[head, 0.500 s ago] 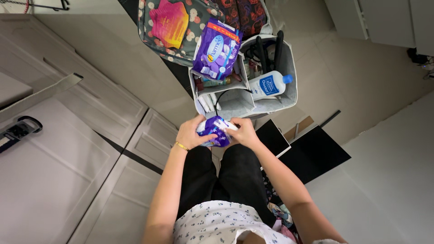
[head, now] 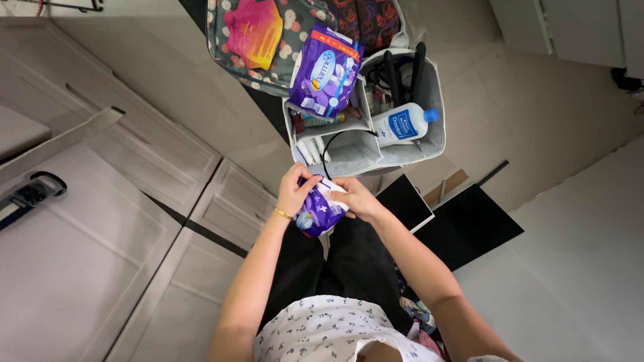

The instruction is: The person packs various toiletries and personal items into a large grey tote bag and a smaller floral pouch. Items handled include wet wipes, a bottle of hand sanitizer, cotton pads, tubes of cream, and a small pink pouch. The person also places a box of tissues onto a nearby shelf.

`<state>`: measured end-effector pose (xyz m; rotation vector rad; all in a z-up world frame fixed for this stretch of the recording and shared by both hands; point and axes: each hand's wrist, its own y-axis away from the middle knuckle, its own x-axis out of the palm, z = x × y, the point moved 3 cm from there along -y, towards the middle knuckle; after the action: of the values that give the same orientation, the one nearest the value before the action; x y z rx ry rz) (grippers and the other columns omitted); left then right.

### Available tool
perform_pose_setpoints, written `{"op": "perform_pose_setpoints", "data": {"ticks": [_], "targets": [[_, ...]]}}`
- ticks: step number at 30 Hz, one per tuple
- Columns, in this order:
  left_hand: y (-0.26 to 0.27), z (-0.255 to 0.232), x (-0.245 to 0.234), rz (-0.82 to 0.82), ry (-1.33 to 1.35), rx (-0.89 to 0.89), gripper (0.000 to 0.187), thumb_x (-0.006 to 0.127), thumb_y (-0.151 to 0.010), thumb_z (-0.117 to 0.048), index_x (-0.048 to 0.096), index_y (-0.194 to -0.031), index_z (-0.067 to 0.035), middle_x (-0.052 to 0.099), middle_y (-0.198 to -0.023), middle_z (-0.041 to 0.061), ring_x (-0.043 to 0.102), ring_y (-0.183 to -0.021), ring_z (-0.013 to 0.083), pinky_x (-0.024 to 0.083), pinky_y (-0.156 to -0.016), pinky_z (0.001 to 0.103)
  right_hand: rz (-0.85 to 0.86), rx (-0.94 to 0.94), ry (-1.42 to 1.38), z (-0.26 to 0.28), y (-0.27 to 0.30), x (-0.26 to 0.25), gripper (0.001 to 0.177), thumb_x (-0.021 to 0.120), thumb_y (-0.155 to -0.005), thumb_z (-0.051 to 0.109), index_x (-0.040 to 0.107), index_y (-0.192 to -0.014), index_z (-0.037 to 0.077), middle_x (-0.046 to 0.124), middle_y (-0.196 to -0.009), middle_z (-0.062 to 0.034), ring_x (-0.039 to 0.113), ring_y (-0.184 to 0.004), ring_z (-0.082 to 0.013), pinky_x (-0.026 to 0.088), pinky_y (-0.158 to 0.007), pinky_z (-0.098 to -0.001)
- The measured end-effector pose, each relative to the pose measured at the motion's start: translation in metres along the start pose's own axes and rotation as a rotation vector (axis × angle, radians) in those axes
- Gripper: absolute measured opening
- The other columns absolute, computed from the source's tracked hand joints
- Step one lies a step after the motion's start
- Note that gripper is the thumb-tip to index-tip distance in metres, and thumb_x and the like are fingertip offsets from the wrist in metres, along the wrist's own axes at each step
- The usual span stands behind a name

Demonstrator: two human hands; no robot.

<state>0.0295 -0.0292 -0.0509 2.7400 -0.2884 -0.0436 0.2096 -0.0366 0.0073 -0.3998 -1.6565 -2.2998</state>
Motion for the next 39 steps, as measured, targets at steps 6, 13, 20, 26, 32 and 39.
{"op": "perform_pose_setpoints", "data": {"ticks": [6, 13, 20, 26, 32, 39], "targets": [[-0.006, -0.003, 0.006, -0.072, -0.043, -0.015, 0.036, 0.066, -0.1, -0.02, 0.055, -0.073, 0.001, 0.05, -0.063, 0.012, 0.049, -0.053, 0.0247, 0.04, -0.054, 0.037, -0.086, -0.185, -0.19, -0.031, 0.003, -0.015, 0.024, 0.074, -0.093, 0.009, 0.055, -0.078, 0.008, 0.058, -0.065, 0.0003, 0.046, -0.046, -0.0044, 0.029, -0.037, -0.0223], [0.005, -0.022, -0.01, -0.214, 0.078, 0.177, 0.042, 0.053, -0.103, -0.018, 0.049, -0.065, 0.0, 0.045, -0.059, 0.01, 0.047, -0.049, 0.0232, 0.034, -0.052, 0.037, -0.15, -0.43, -0.582, 0.007, 0.028, 0.005, 0.024, 0.074, -0.097, -0.001, 0.057, -0.084, 0.009, 0.063, -0.077, -0.0019, 0.06, -0.061, -0.0087, 0.043, -0.05, -0.0229], [0.001, -0.028, -0.067, -0.295, -0.182, 0.125, 0.04, 0.069, -0.092, -0.016, 0.044, -0.064, 0.0, 0.036, -0.059, 0.007, 0.034, -0.054, 0.0173, 0.029, -0.052, 0.033, -0.875, -0.625, -0.3, 0.057, 0.045, -0.071, 0.016, 0.07, -0.091, 0.012, 0.063, -0.105, 0.008, 0.07, -0.091, -0.0039, 0.064, -0.072, -0.0212, 0.045, -0.057, -0.0397], [-0.019, -0.015, -0.075, -0.209, -0.114, -0.055, 0.038, 0.074, -0.089, -0.012, 0.041, -0.072, -0.003, 0.034, -0.065, 0.002, 0.033, -0.064, 0.011, 0.031, -0.056, 0.03, -0.665, -0.495, 1.024, 0.003, -0.029, -0.11, 0.02, 0.075, -0.096, 0.021, 0.063, -0.1, 0.006, 0.065, -0.079, -0.02, 0.065, -0.076, -0.0387, 0.053, -0.065, -0.0468], [-0.027, 0.015, -0.085, 0.11, -0.134, -0.339, 0.024, 0.072, -0.085, -0.014, 0.053, -0.098, -0.009, 0.044, -0.061, 0.003, 0.039, -0.059, 0.0114, 0.036, -0.058, 0.029, -0.594, -0.44, 1.332, -0.046, -0.11, -0.109, 0.024, 0.064, -0.094, 0.011, 0.066, -0.118, 0.009, 0.067, -0.084, -0.0225, 0.067, -0.081, -0.0423, 0.053, -0.075, -0.0526], [-0.033, 0.042, -0.07, 0.159, -0.351, -0.378, 0.056, 0.081, -0.081, -0.038, 0.058, -0.126, -0.016, 0.071, -0.081, 0.006, 0.07, -0.079, 0.0226, 0.054, -0.077, 0.038, -0.929, -0.53, 1.079, -0.084, -0.171, -0.118, 0.074, 0.087, -0.058, 0.019, 0.055, -0.121, -0.003, 0.064, -0.11, -0.0313, 0.06, -0.105, -0.0532, 0.05, -0.09, -0.0521]]}}
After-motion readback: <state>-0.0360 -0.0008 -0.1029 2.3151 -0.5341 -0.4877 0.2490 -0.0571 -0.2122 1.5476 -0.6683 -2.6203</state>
